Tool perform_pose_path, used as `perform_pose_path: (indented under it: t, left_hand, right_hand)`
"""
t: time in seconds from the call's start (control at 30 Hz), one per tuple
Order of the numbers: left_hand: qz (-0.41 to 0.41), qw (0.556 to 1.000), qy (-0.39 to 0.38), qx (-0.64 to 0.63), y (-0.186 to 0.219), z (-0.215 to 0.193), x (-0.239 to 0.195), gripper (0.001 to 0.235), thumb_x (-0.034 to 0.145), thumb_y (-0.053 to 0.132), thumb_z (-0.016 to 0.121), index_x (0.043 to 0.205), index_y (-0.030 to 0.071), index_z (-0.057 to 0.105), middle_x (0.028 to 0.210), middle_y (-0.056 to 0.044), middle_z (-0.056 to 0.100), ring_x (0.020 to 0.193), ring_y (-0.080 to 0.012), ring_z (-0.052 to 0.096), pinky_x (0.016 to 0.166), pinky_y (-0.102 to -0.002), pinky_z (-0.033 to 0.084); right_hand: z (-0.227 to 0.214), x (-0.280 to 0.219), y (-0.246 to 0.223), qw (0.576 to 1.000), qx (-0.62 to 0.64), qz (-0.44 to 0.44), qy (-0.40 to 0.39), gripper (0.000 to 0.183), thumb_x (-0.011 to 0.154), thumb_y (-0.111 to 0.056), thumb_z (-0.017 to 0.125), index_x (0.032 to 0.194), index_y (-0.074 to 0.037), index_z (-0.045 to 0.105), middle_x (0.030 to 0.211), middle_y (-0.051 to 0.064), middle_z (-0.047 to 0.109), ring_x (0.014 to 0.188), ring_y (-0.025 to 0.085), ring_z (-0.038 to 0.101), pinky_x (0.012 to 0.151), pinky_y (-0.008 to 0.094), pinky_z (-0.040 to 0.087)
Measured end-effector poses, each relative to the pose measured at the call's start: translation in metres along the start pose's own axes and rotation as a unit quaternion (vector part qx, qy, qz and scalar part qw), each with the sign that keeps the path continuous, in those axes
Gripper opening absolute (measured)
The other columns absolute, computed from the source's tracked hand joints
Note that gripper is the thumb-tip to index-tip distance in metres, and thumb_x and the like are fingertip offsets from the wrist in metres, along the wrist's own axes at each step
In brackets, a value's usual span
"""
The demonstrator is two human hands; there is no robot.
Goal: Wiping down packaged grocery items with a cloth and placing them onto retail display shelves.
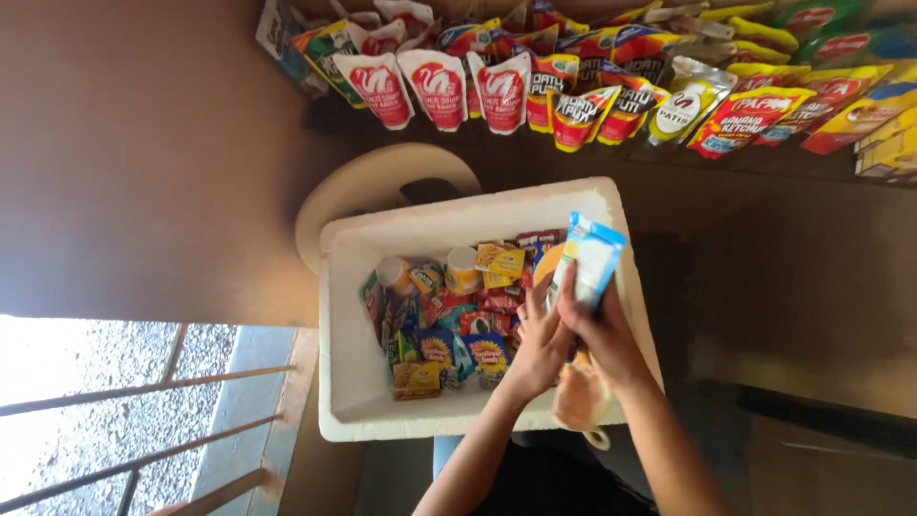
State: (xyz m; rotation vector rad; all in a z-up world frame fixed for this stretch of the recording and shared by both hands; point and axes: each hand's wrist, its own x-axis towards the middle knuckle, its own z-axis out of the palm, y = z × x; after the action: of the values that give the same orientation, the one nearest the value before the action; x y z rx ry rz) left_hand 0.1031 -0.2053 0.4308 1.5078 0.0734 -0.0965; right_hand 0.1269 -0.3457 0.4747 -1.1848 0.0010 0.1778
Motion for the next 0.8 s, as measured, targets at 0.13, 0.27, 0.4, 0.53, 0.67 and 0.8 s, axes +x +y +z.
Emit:
perform_pose_path:
  t: [0.13,0.27,0.4,0.53,0.67,0.8]
  left_hand:
    - [0.096,0.984,-0.028,0.149,0.019,-0.004,-0.004,0.066,0.105,0.016,0.069,0.167,0.019,0.044,0.159,-0.018,0.044,0.141,-0.0323,0.056,0.116,-0.043,0.055]
    - [-0.083,0.990,-0.029,-0.113,0.024,-0.004,-0.008,0.101,0.082,0.010,0.082,0.162,0.015,0.021,0.143,-0.015,0.047,0.129,-0.0281,0.050,0.108,-0.043,0.046]
    - [-0.168,0.891,-0.082,-0.415,0.006,-0.008,-0.012,0.078,0.090,0.010,0.080,0.155,0.003,0.038,0.137,-0.011,0.059,0.124,-0.0215,0.060,0.100,-0.037,0.055]
    - [-0.154,0.902,-0.066,-0.397,0.001,-0.024,-0.011,0.070,0.090,0.009,0.083,0.147,-0.004,0.044,0.128,-0.015,0.063,0.112,-0.0241,0.065,0.093,-0.040,0.057]
    - [-0.119,0.979,-0.073,-0.151,0.034,-0.038,-0.013,0.073,0.079,0.008,0.086,0.141,0.001,0.048,0.124,-0.014,0.067,0.109,-0.0224,0.068,0.092,-0.039,0.061]
    - [-0.038,0.985,-0.120,-0.115,0.016,-0.029,-0.020,0.096,0.072,0.004,0.086,0.153,0.009,0.033,0.139,-0.007,0.057,0.124,-0.0158,0.059,0.102,-0.035,0.055]
  right_hand:
    - [-0.016,0.004,0.015,0.979,0.117,0.126,0.109,0.046,0.094,-0.021,0.068,0.135,-0.005,0.054,0.119,0.004,0.070,0.105,0.016,0.069,0.088,0.033,0.059]
    - [-0.017,0.000,0.035,0.988,-0.081,0.045,0.125,0.027,0.094,-0.017,0.077,0.115,-0.002,0.067,0.102,0.005,0.073,0.091,0.012,0.065,0.079,0.028,0.054]
    - [-0.019,0.005,0.044,0.935,-0.333,-0.053,0.113,0.026,0.091,-0.021,0.083,0.099,-0.002,0.068,0.088,0.003,0.075,0.080,0.009,0.067,0.071,0.024,0.054]
    - [-0.041,0.011,0.009,0.961,-0.219,-0.071,0.150,0.028,0.109,-0.032,0.066,0.116,-0.005,0.068,0.103,0.001,0.074,0.088,0.007,0.065,0.077,0.021,0.053]
    - [-0.039,0.000,-0.035,0.987,-0.020,0.109,0.120,0.048,0.105,-0.051,0.052,0.132,-0.012,0.064,0.105,0.002,0.068,0.078,0.011,0.058,0.063,0.029,0.044]
    - [-0.022,-0.046,0.038,0.908,-0.410,-0.017,-0.079,0.064,0.104,-0.052,0.059,0.155,-0.013,0.054,0.141,0.021,0.040,0.135,0.037,0.043,0.115,0.049,0.039]
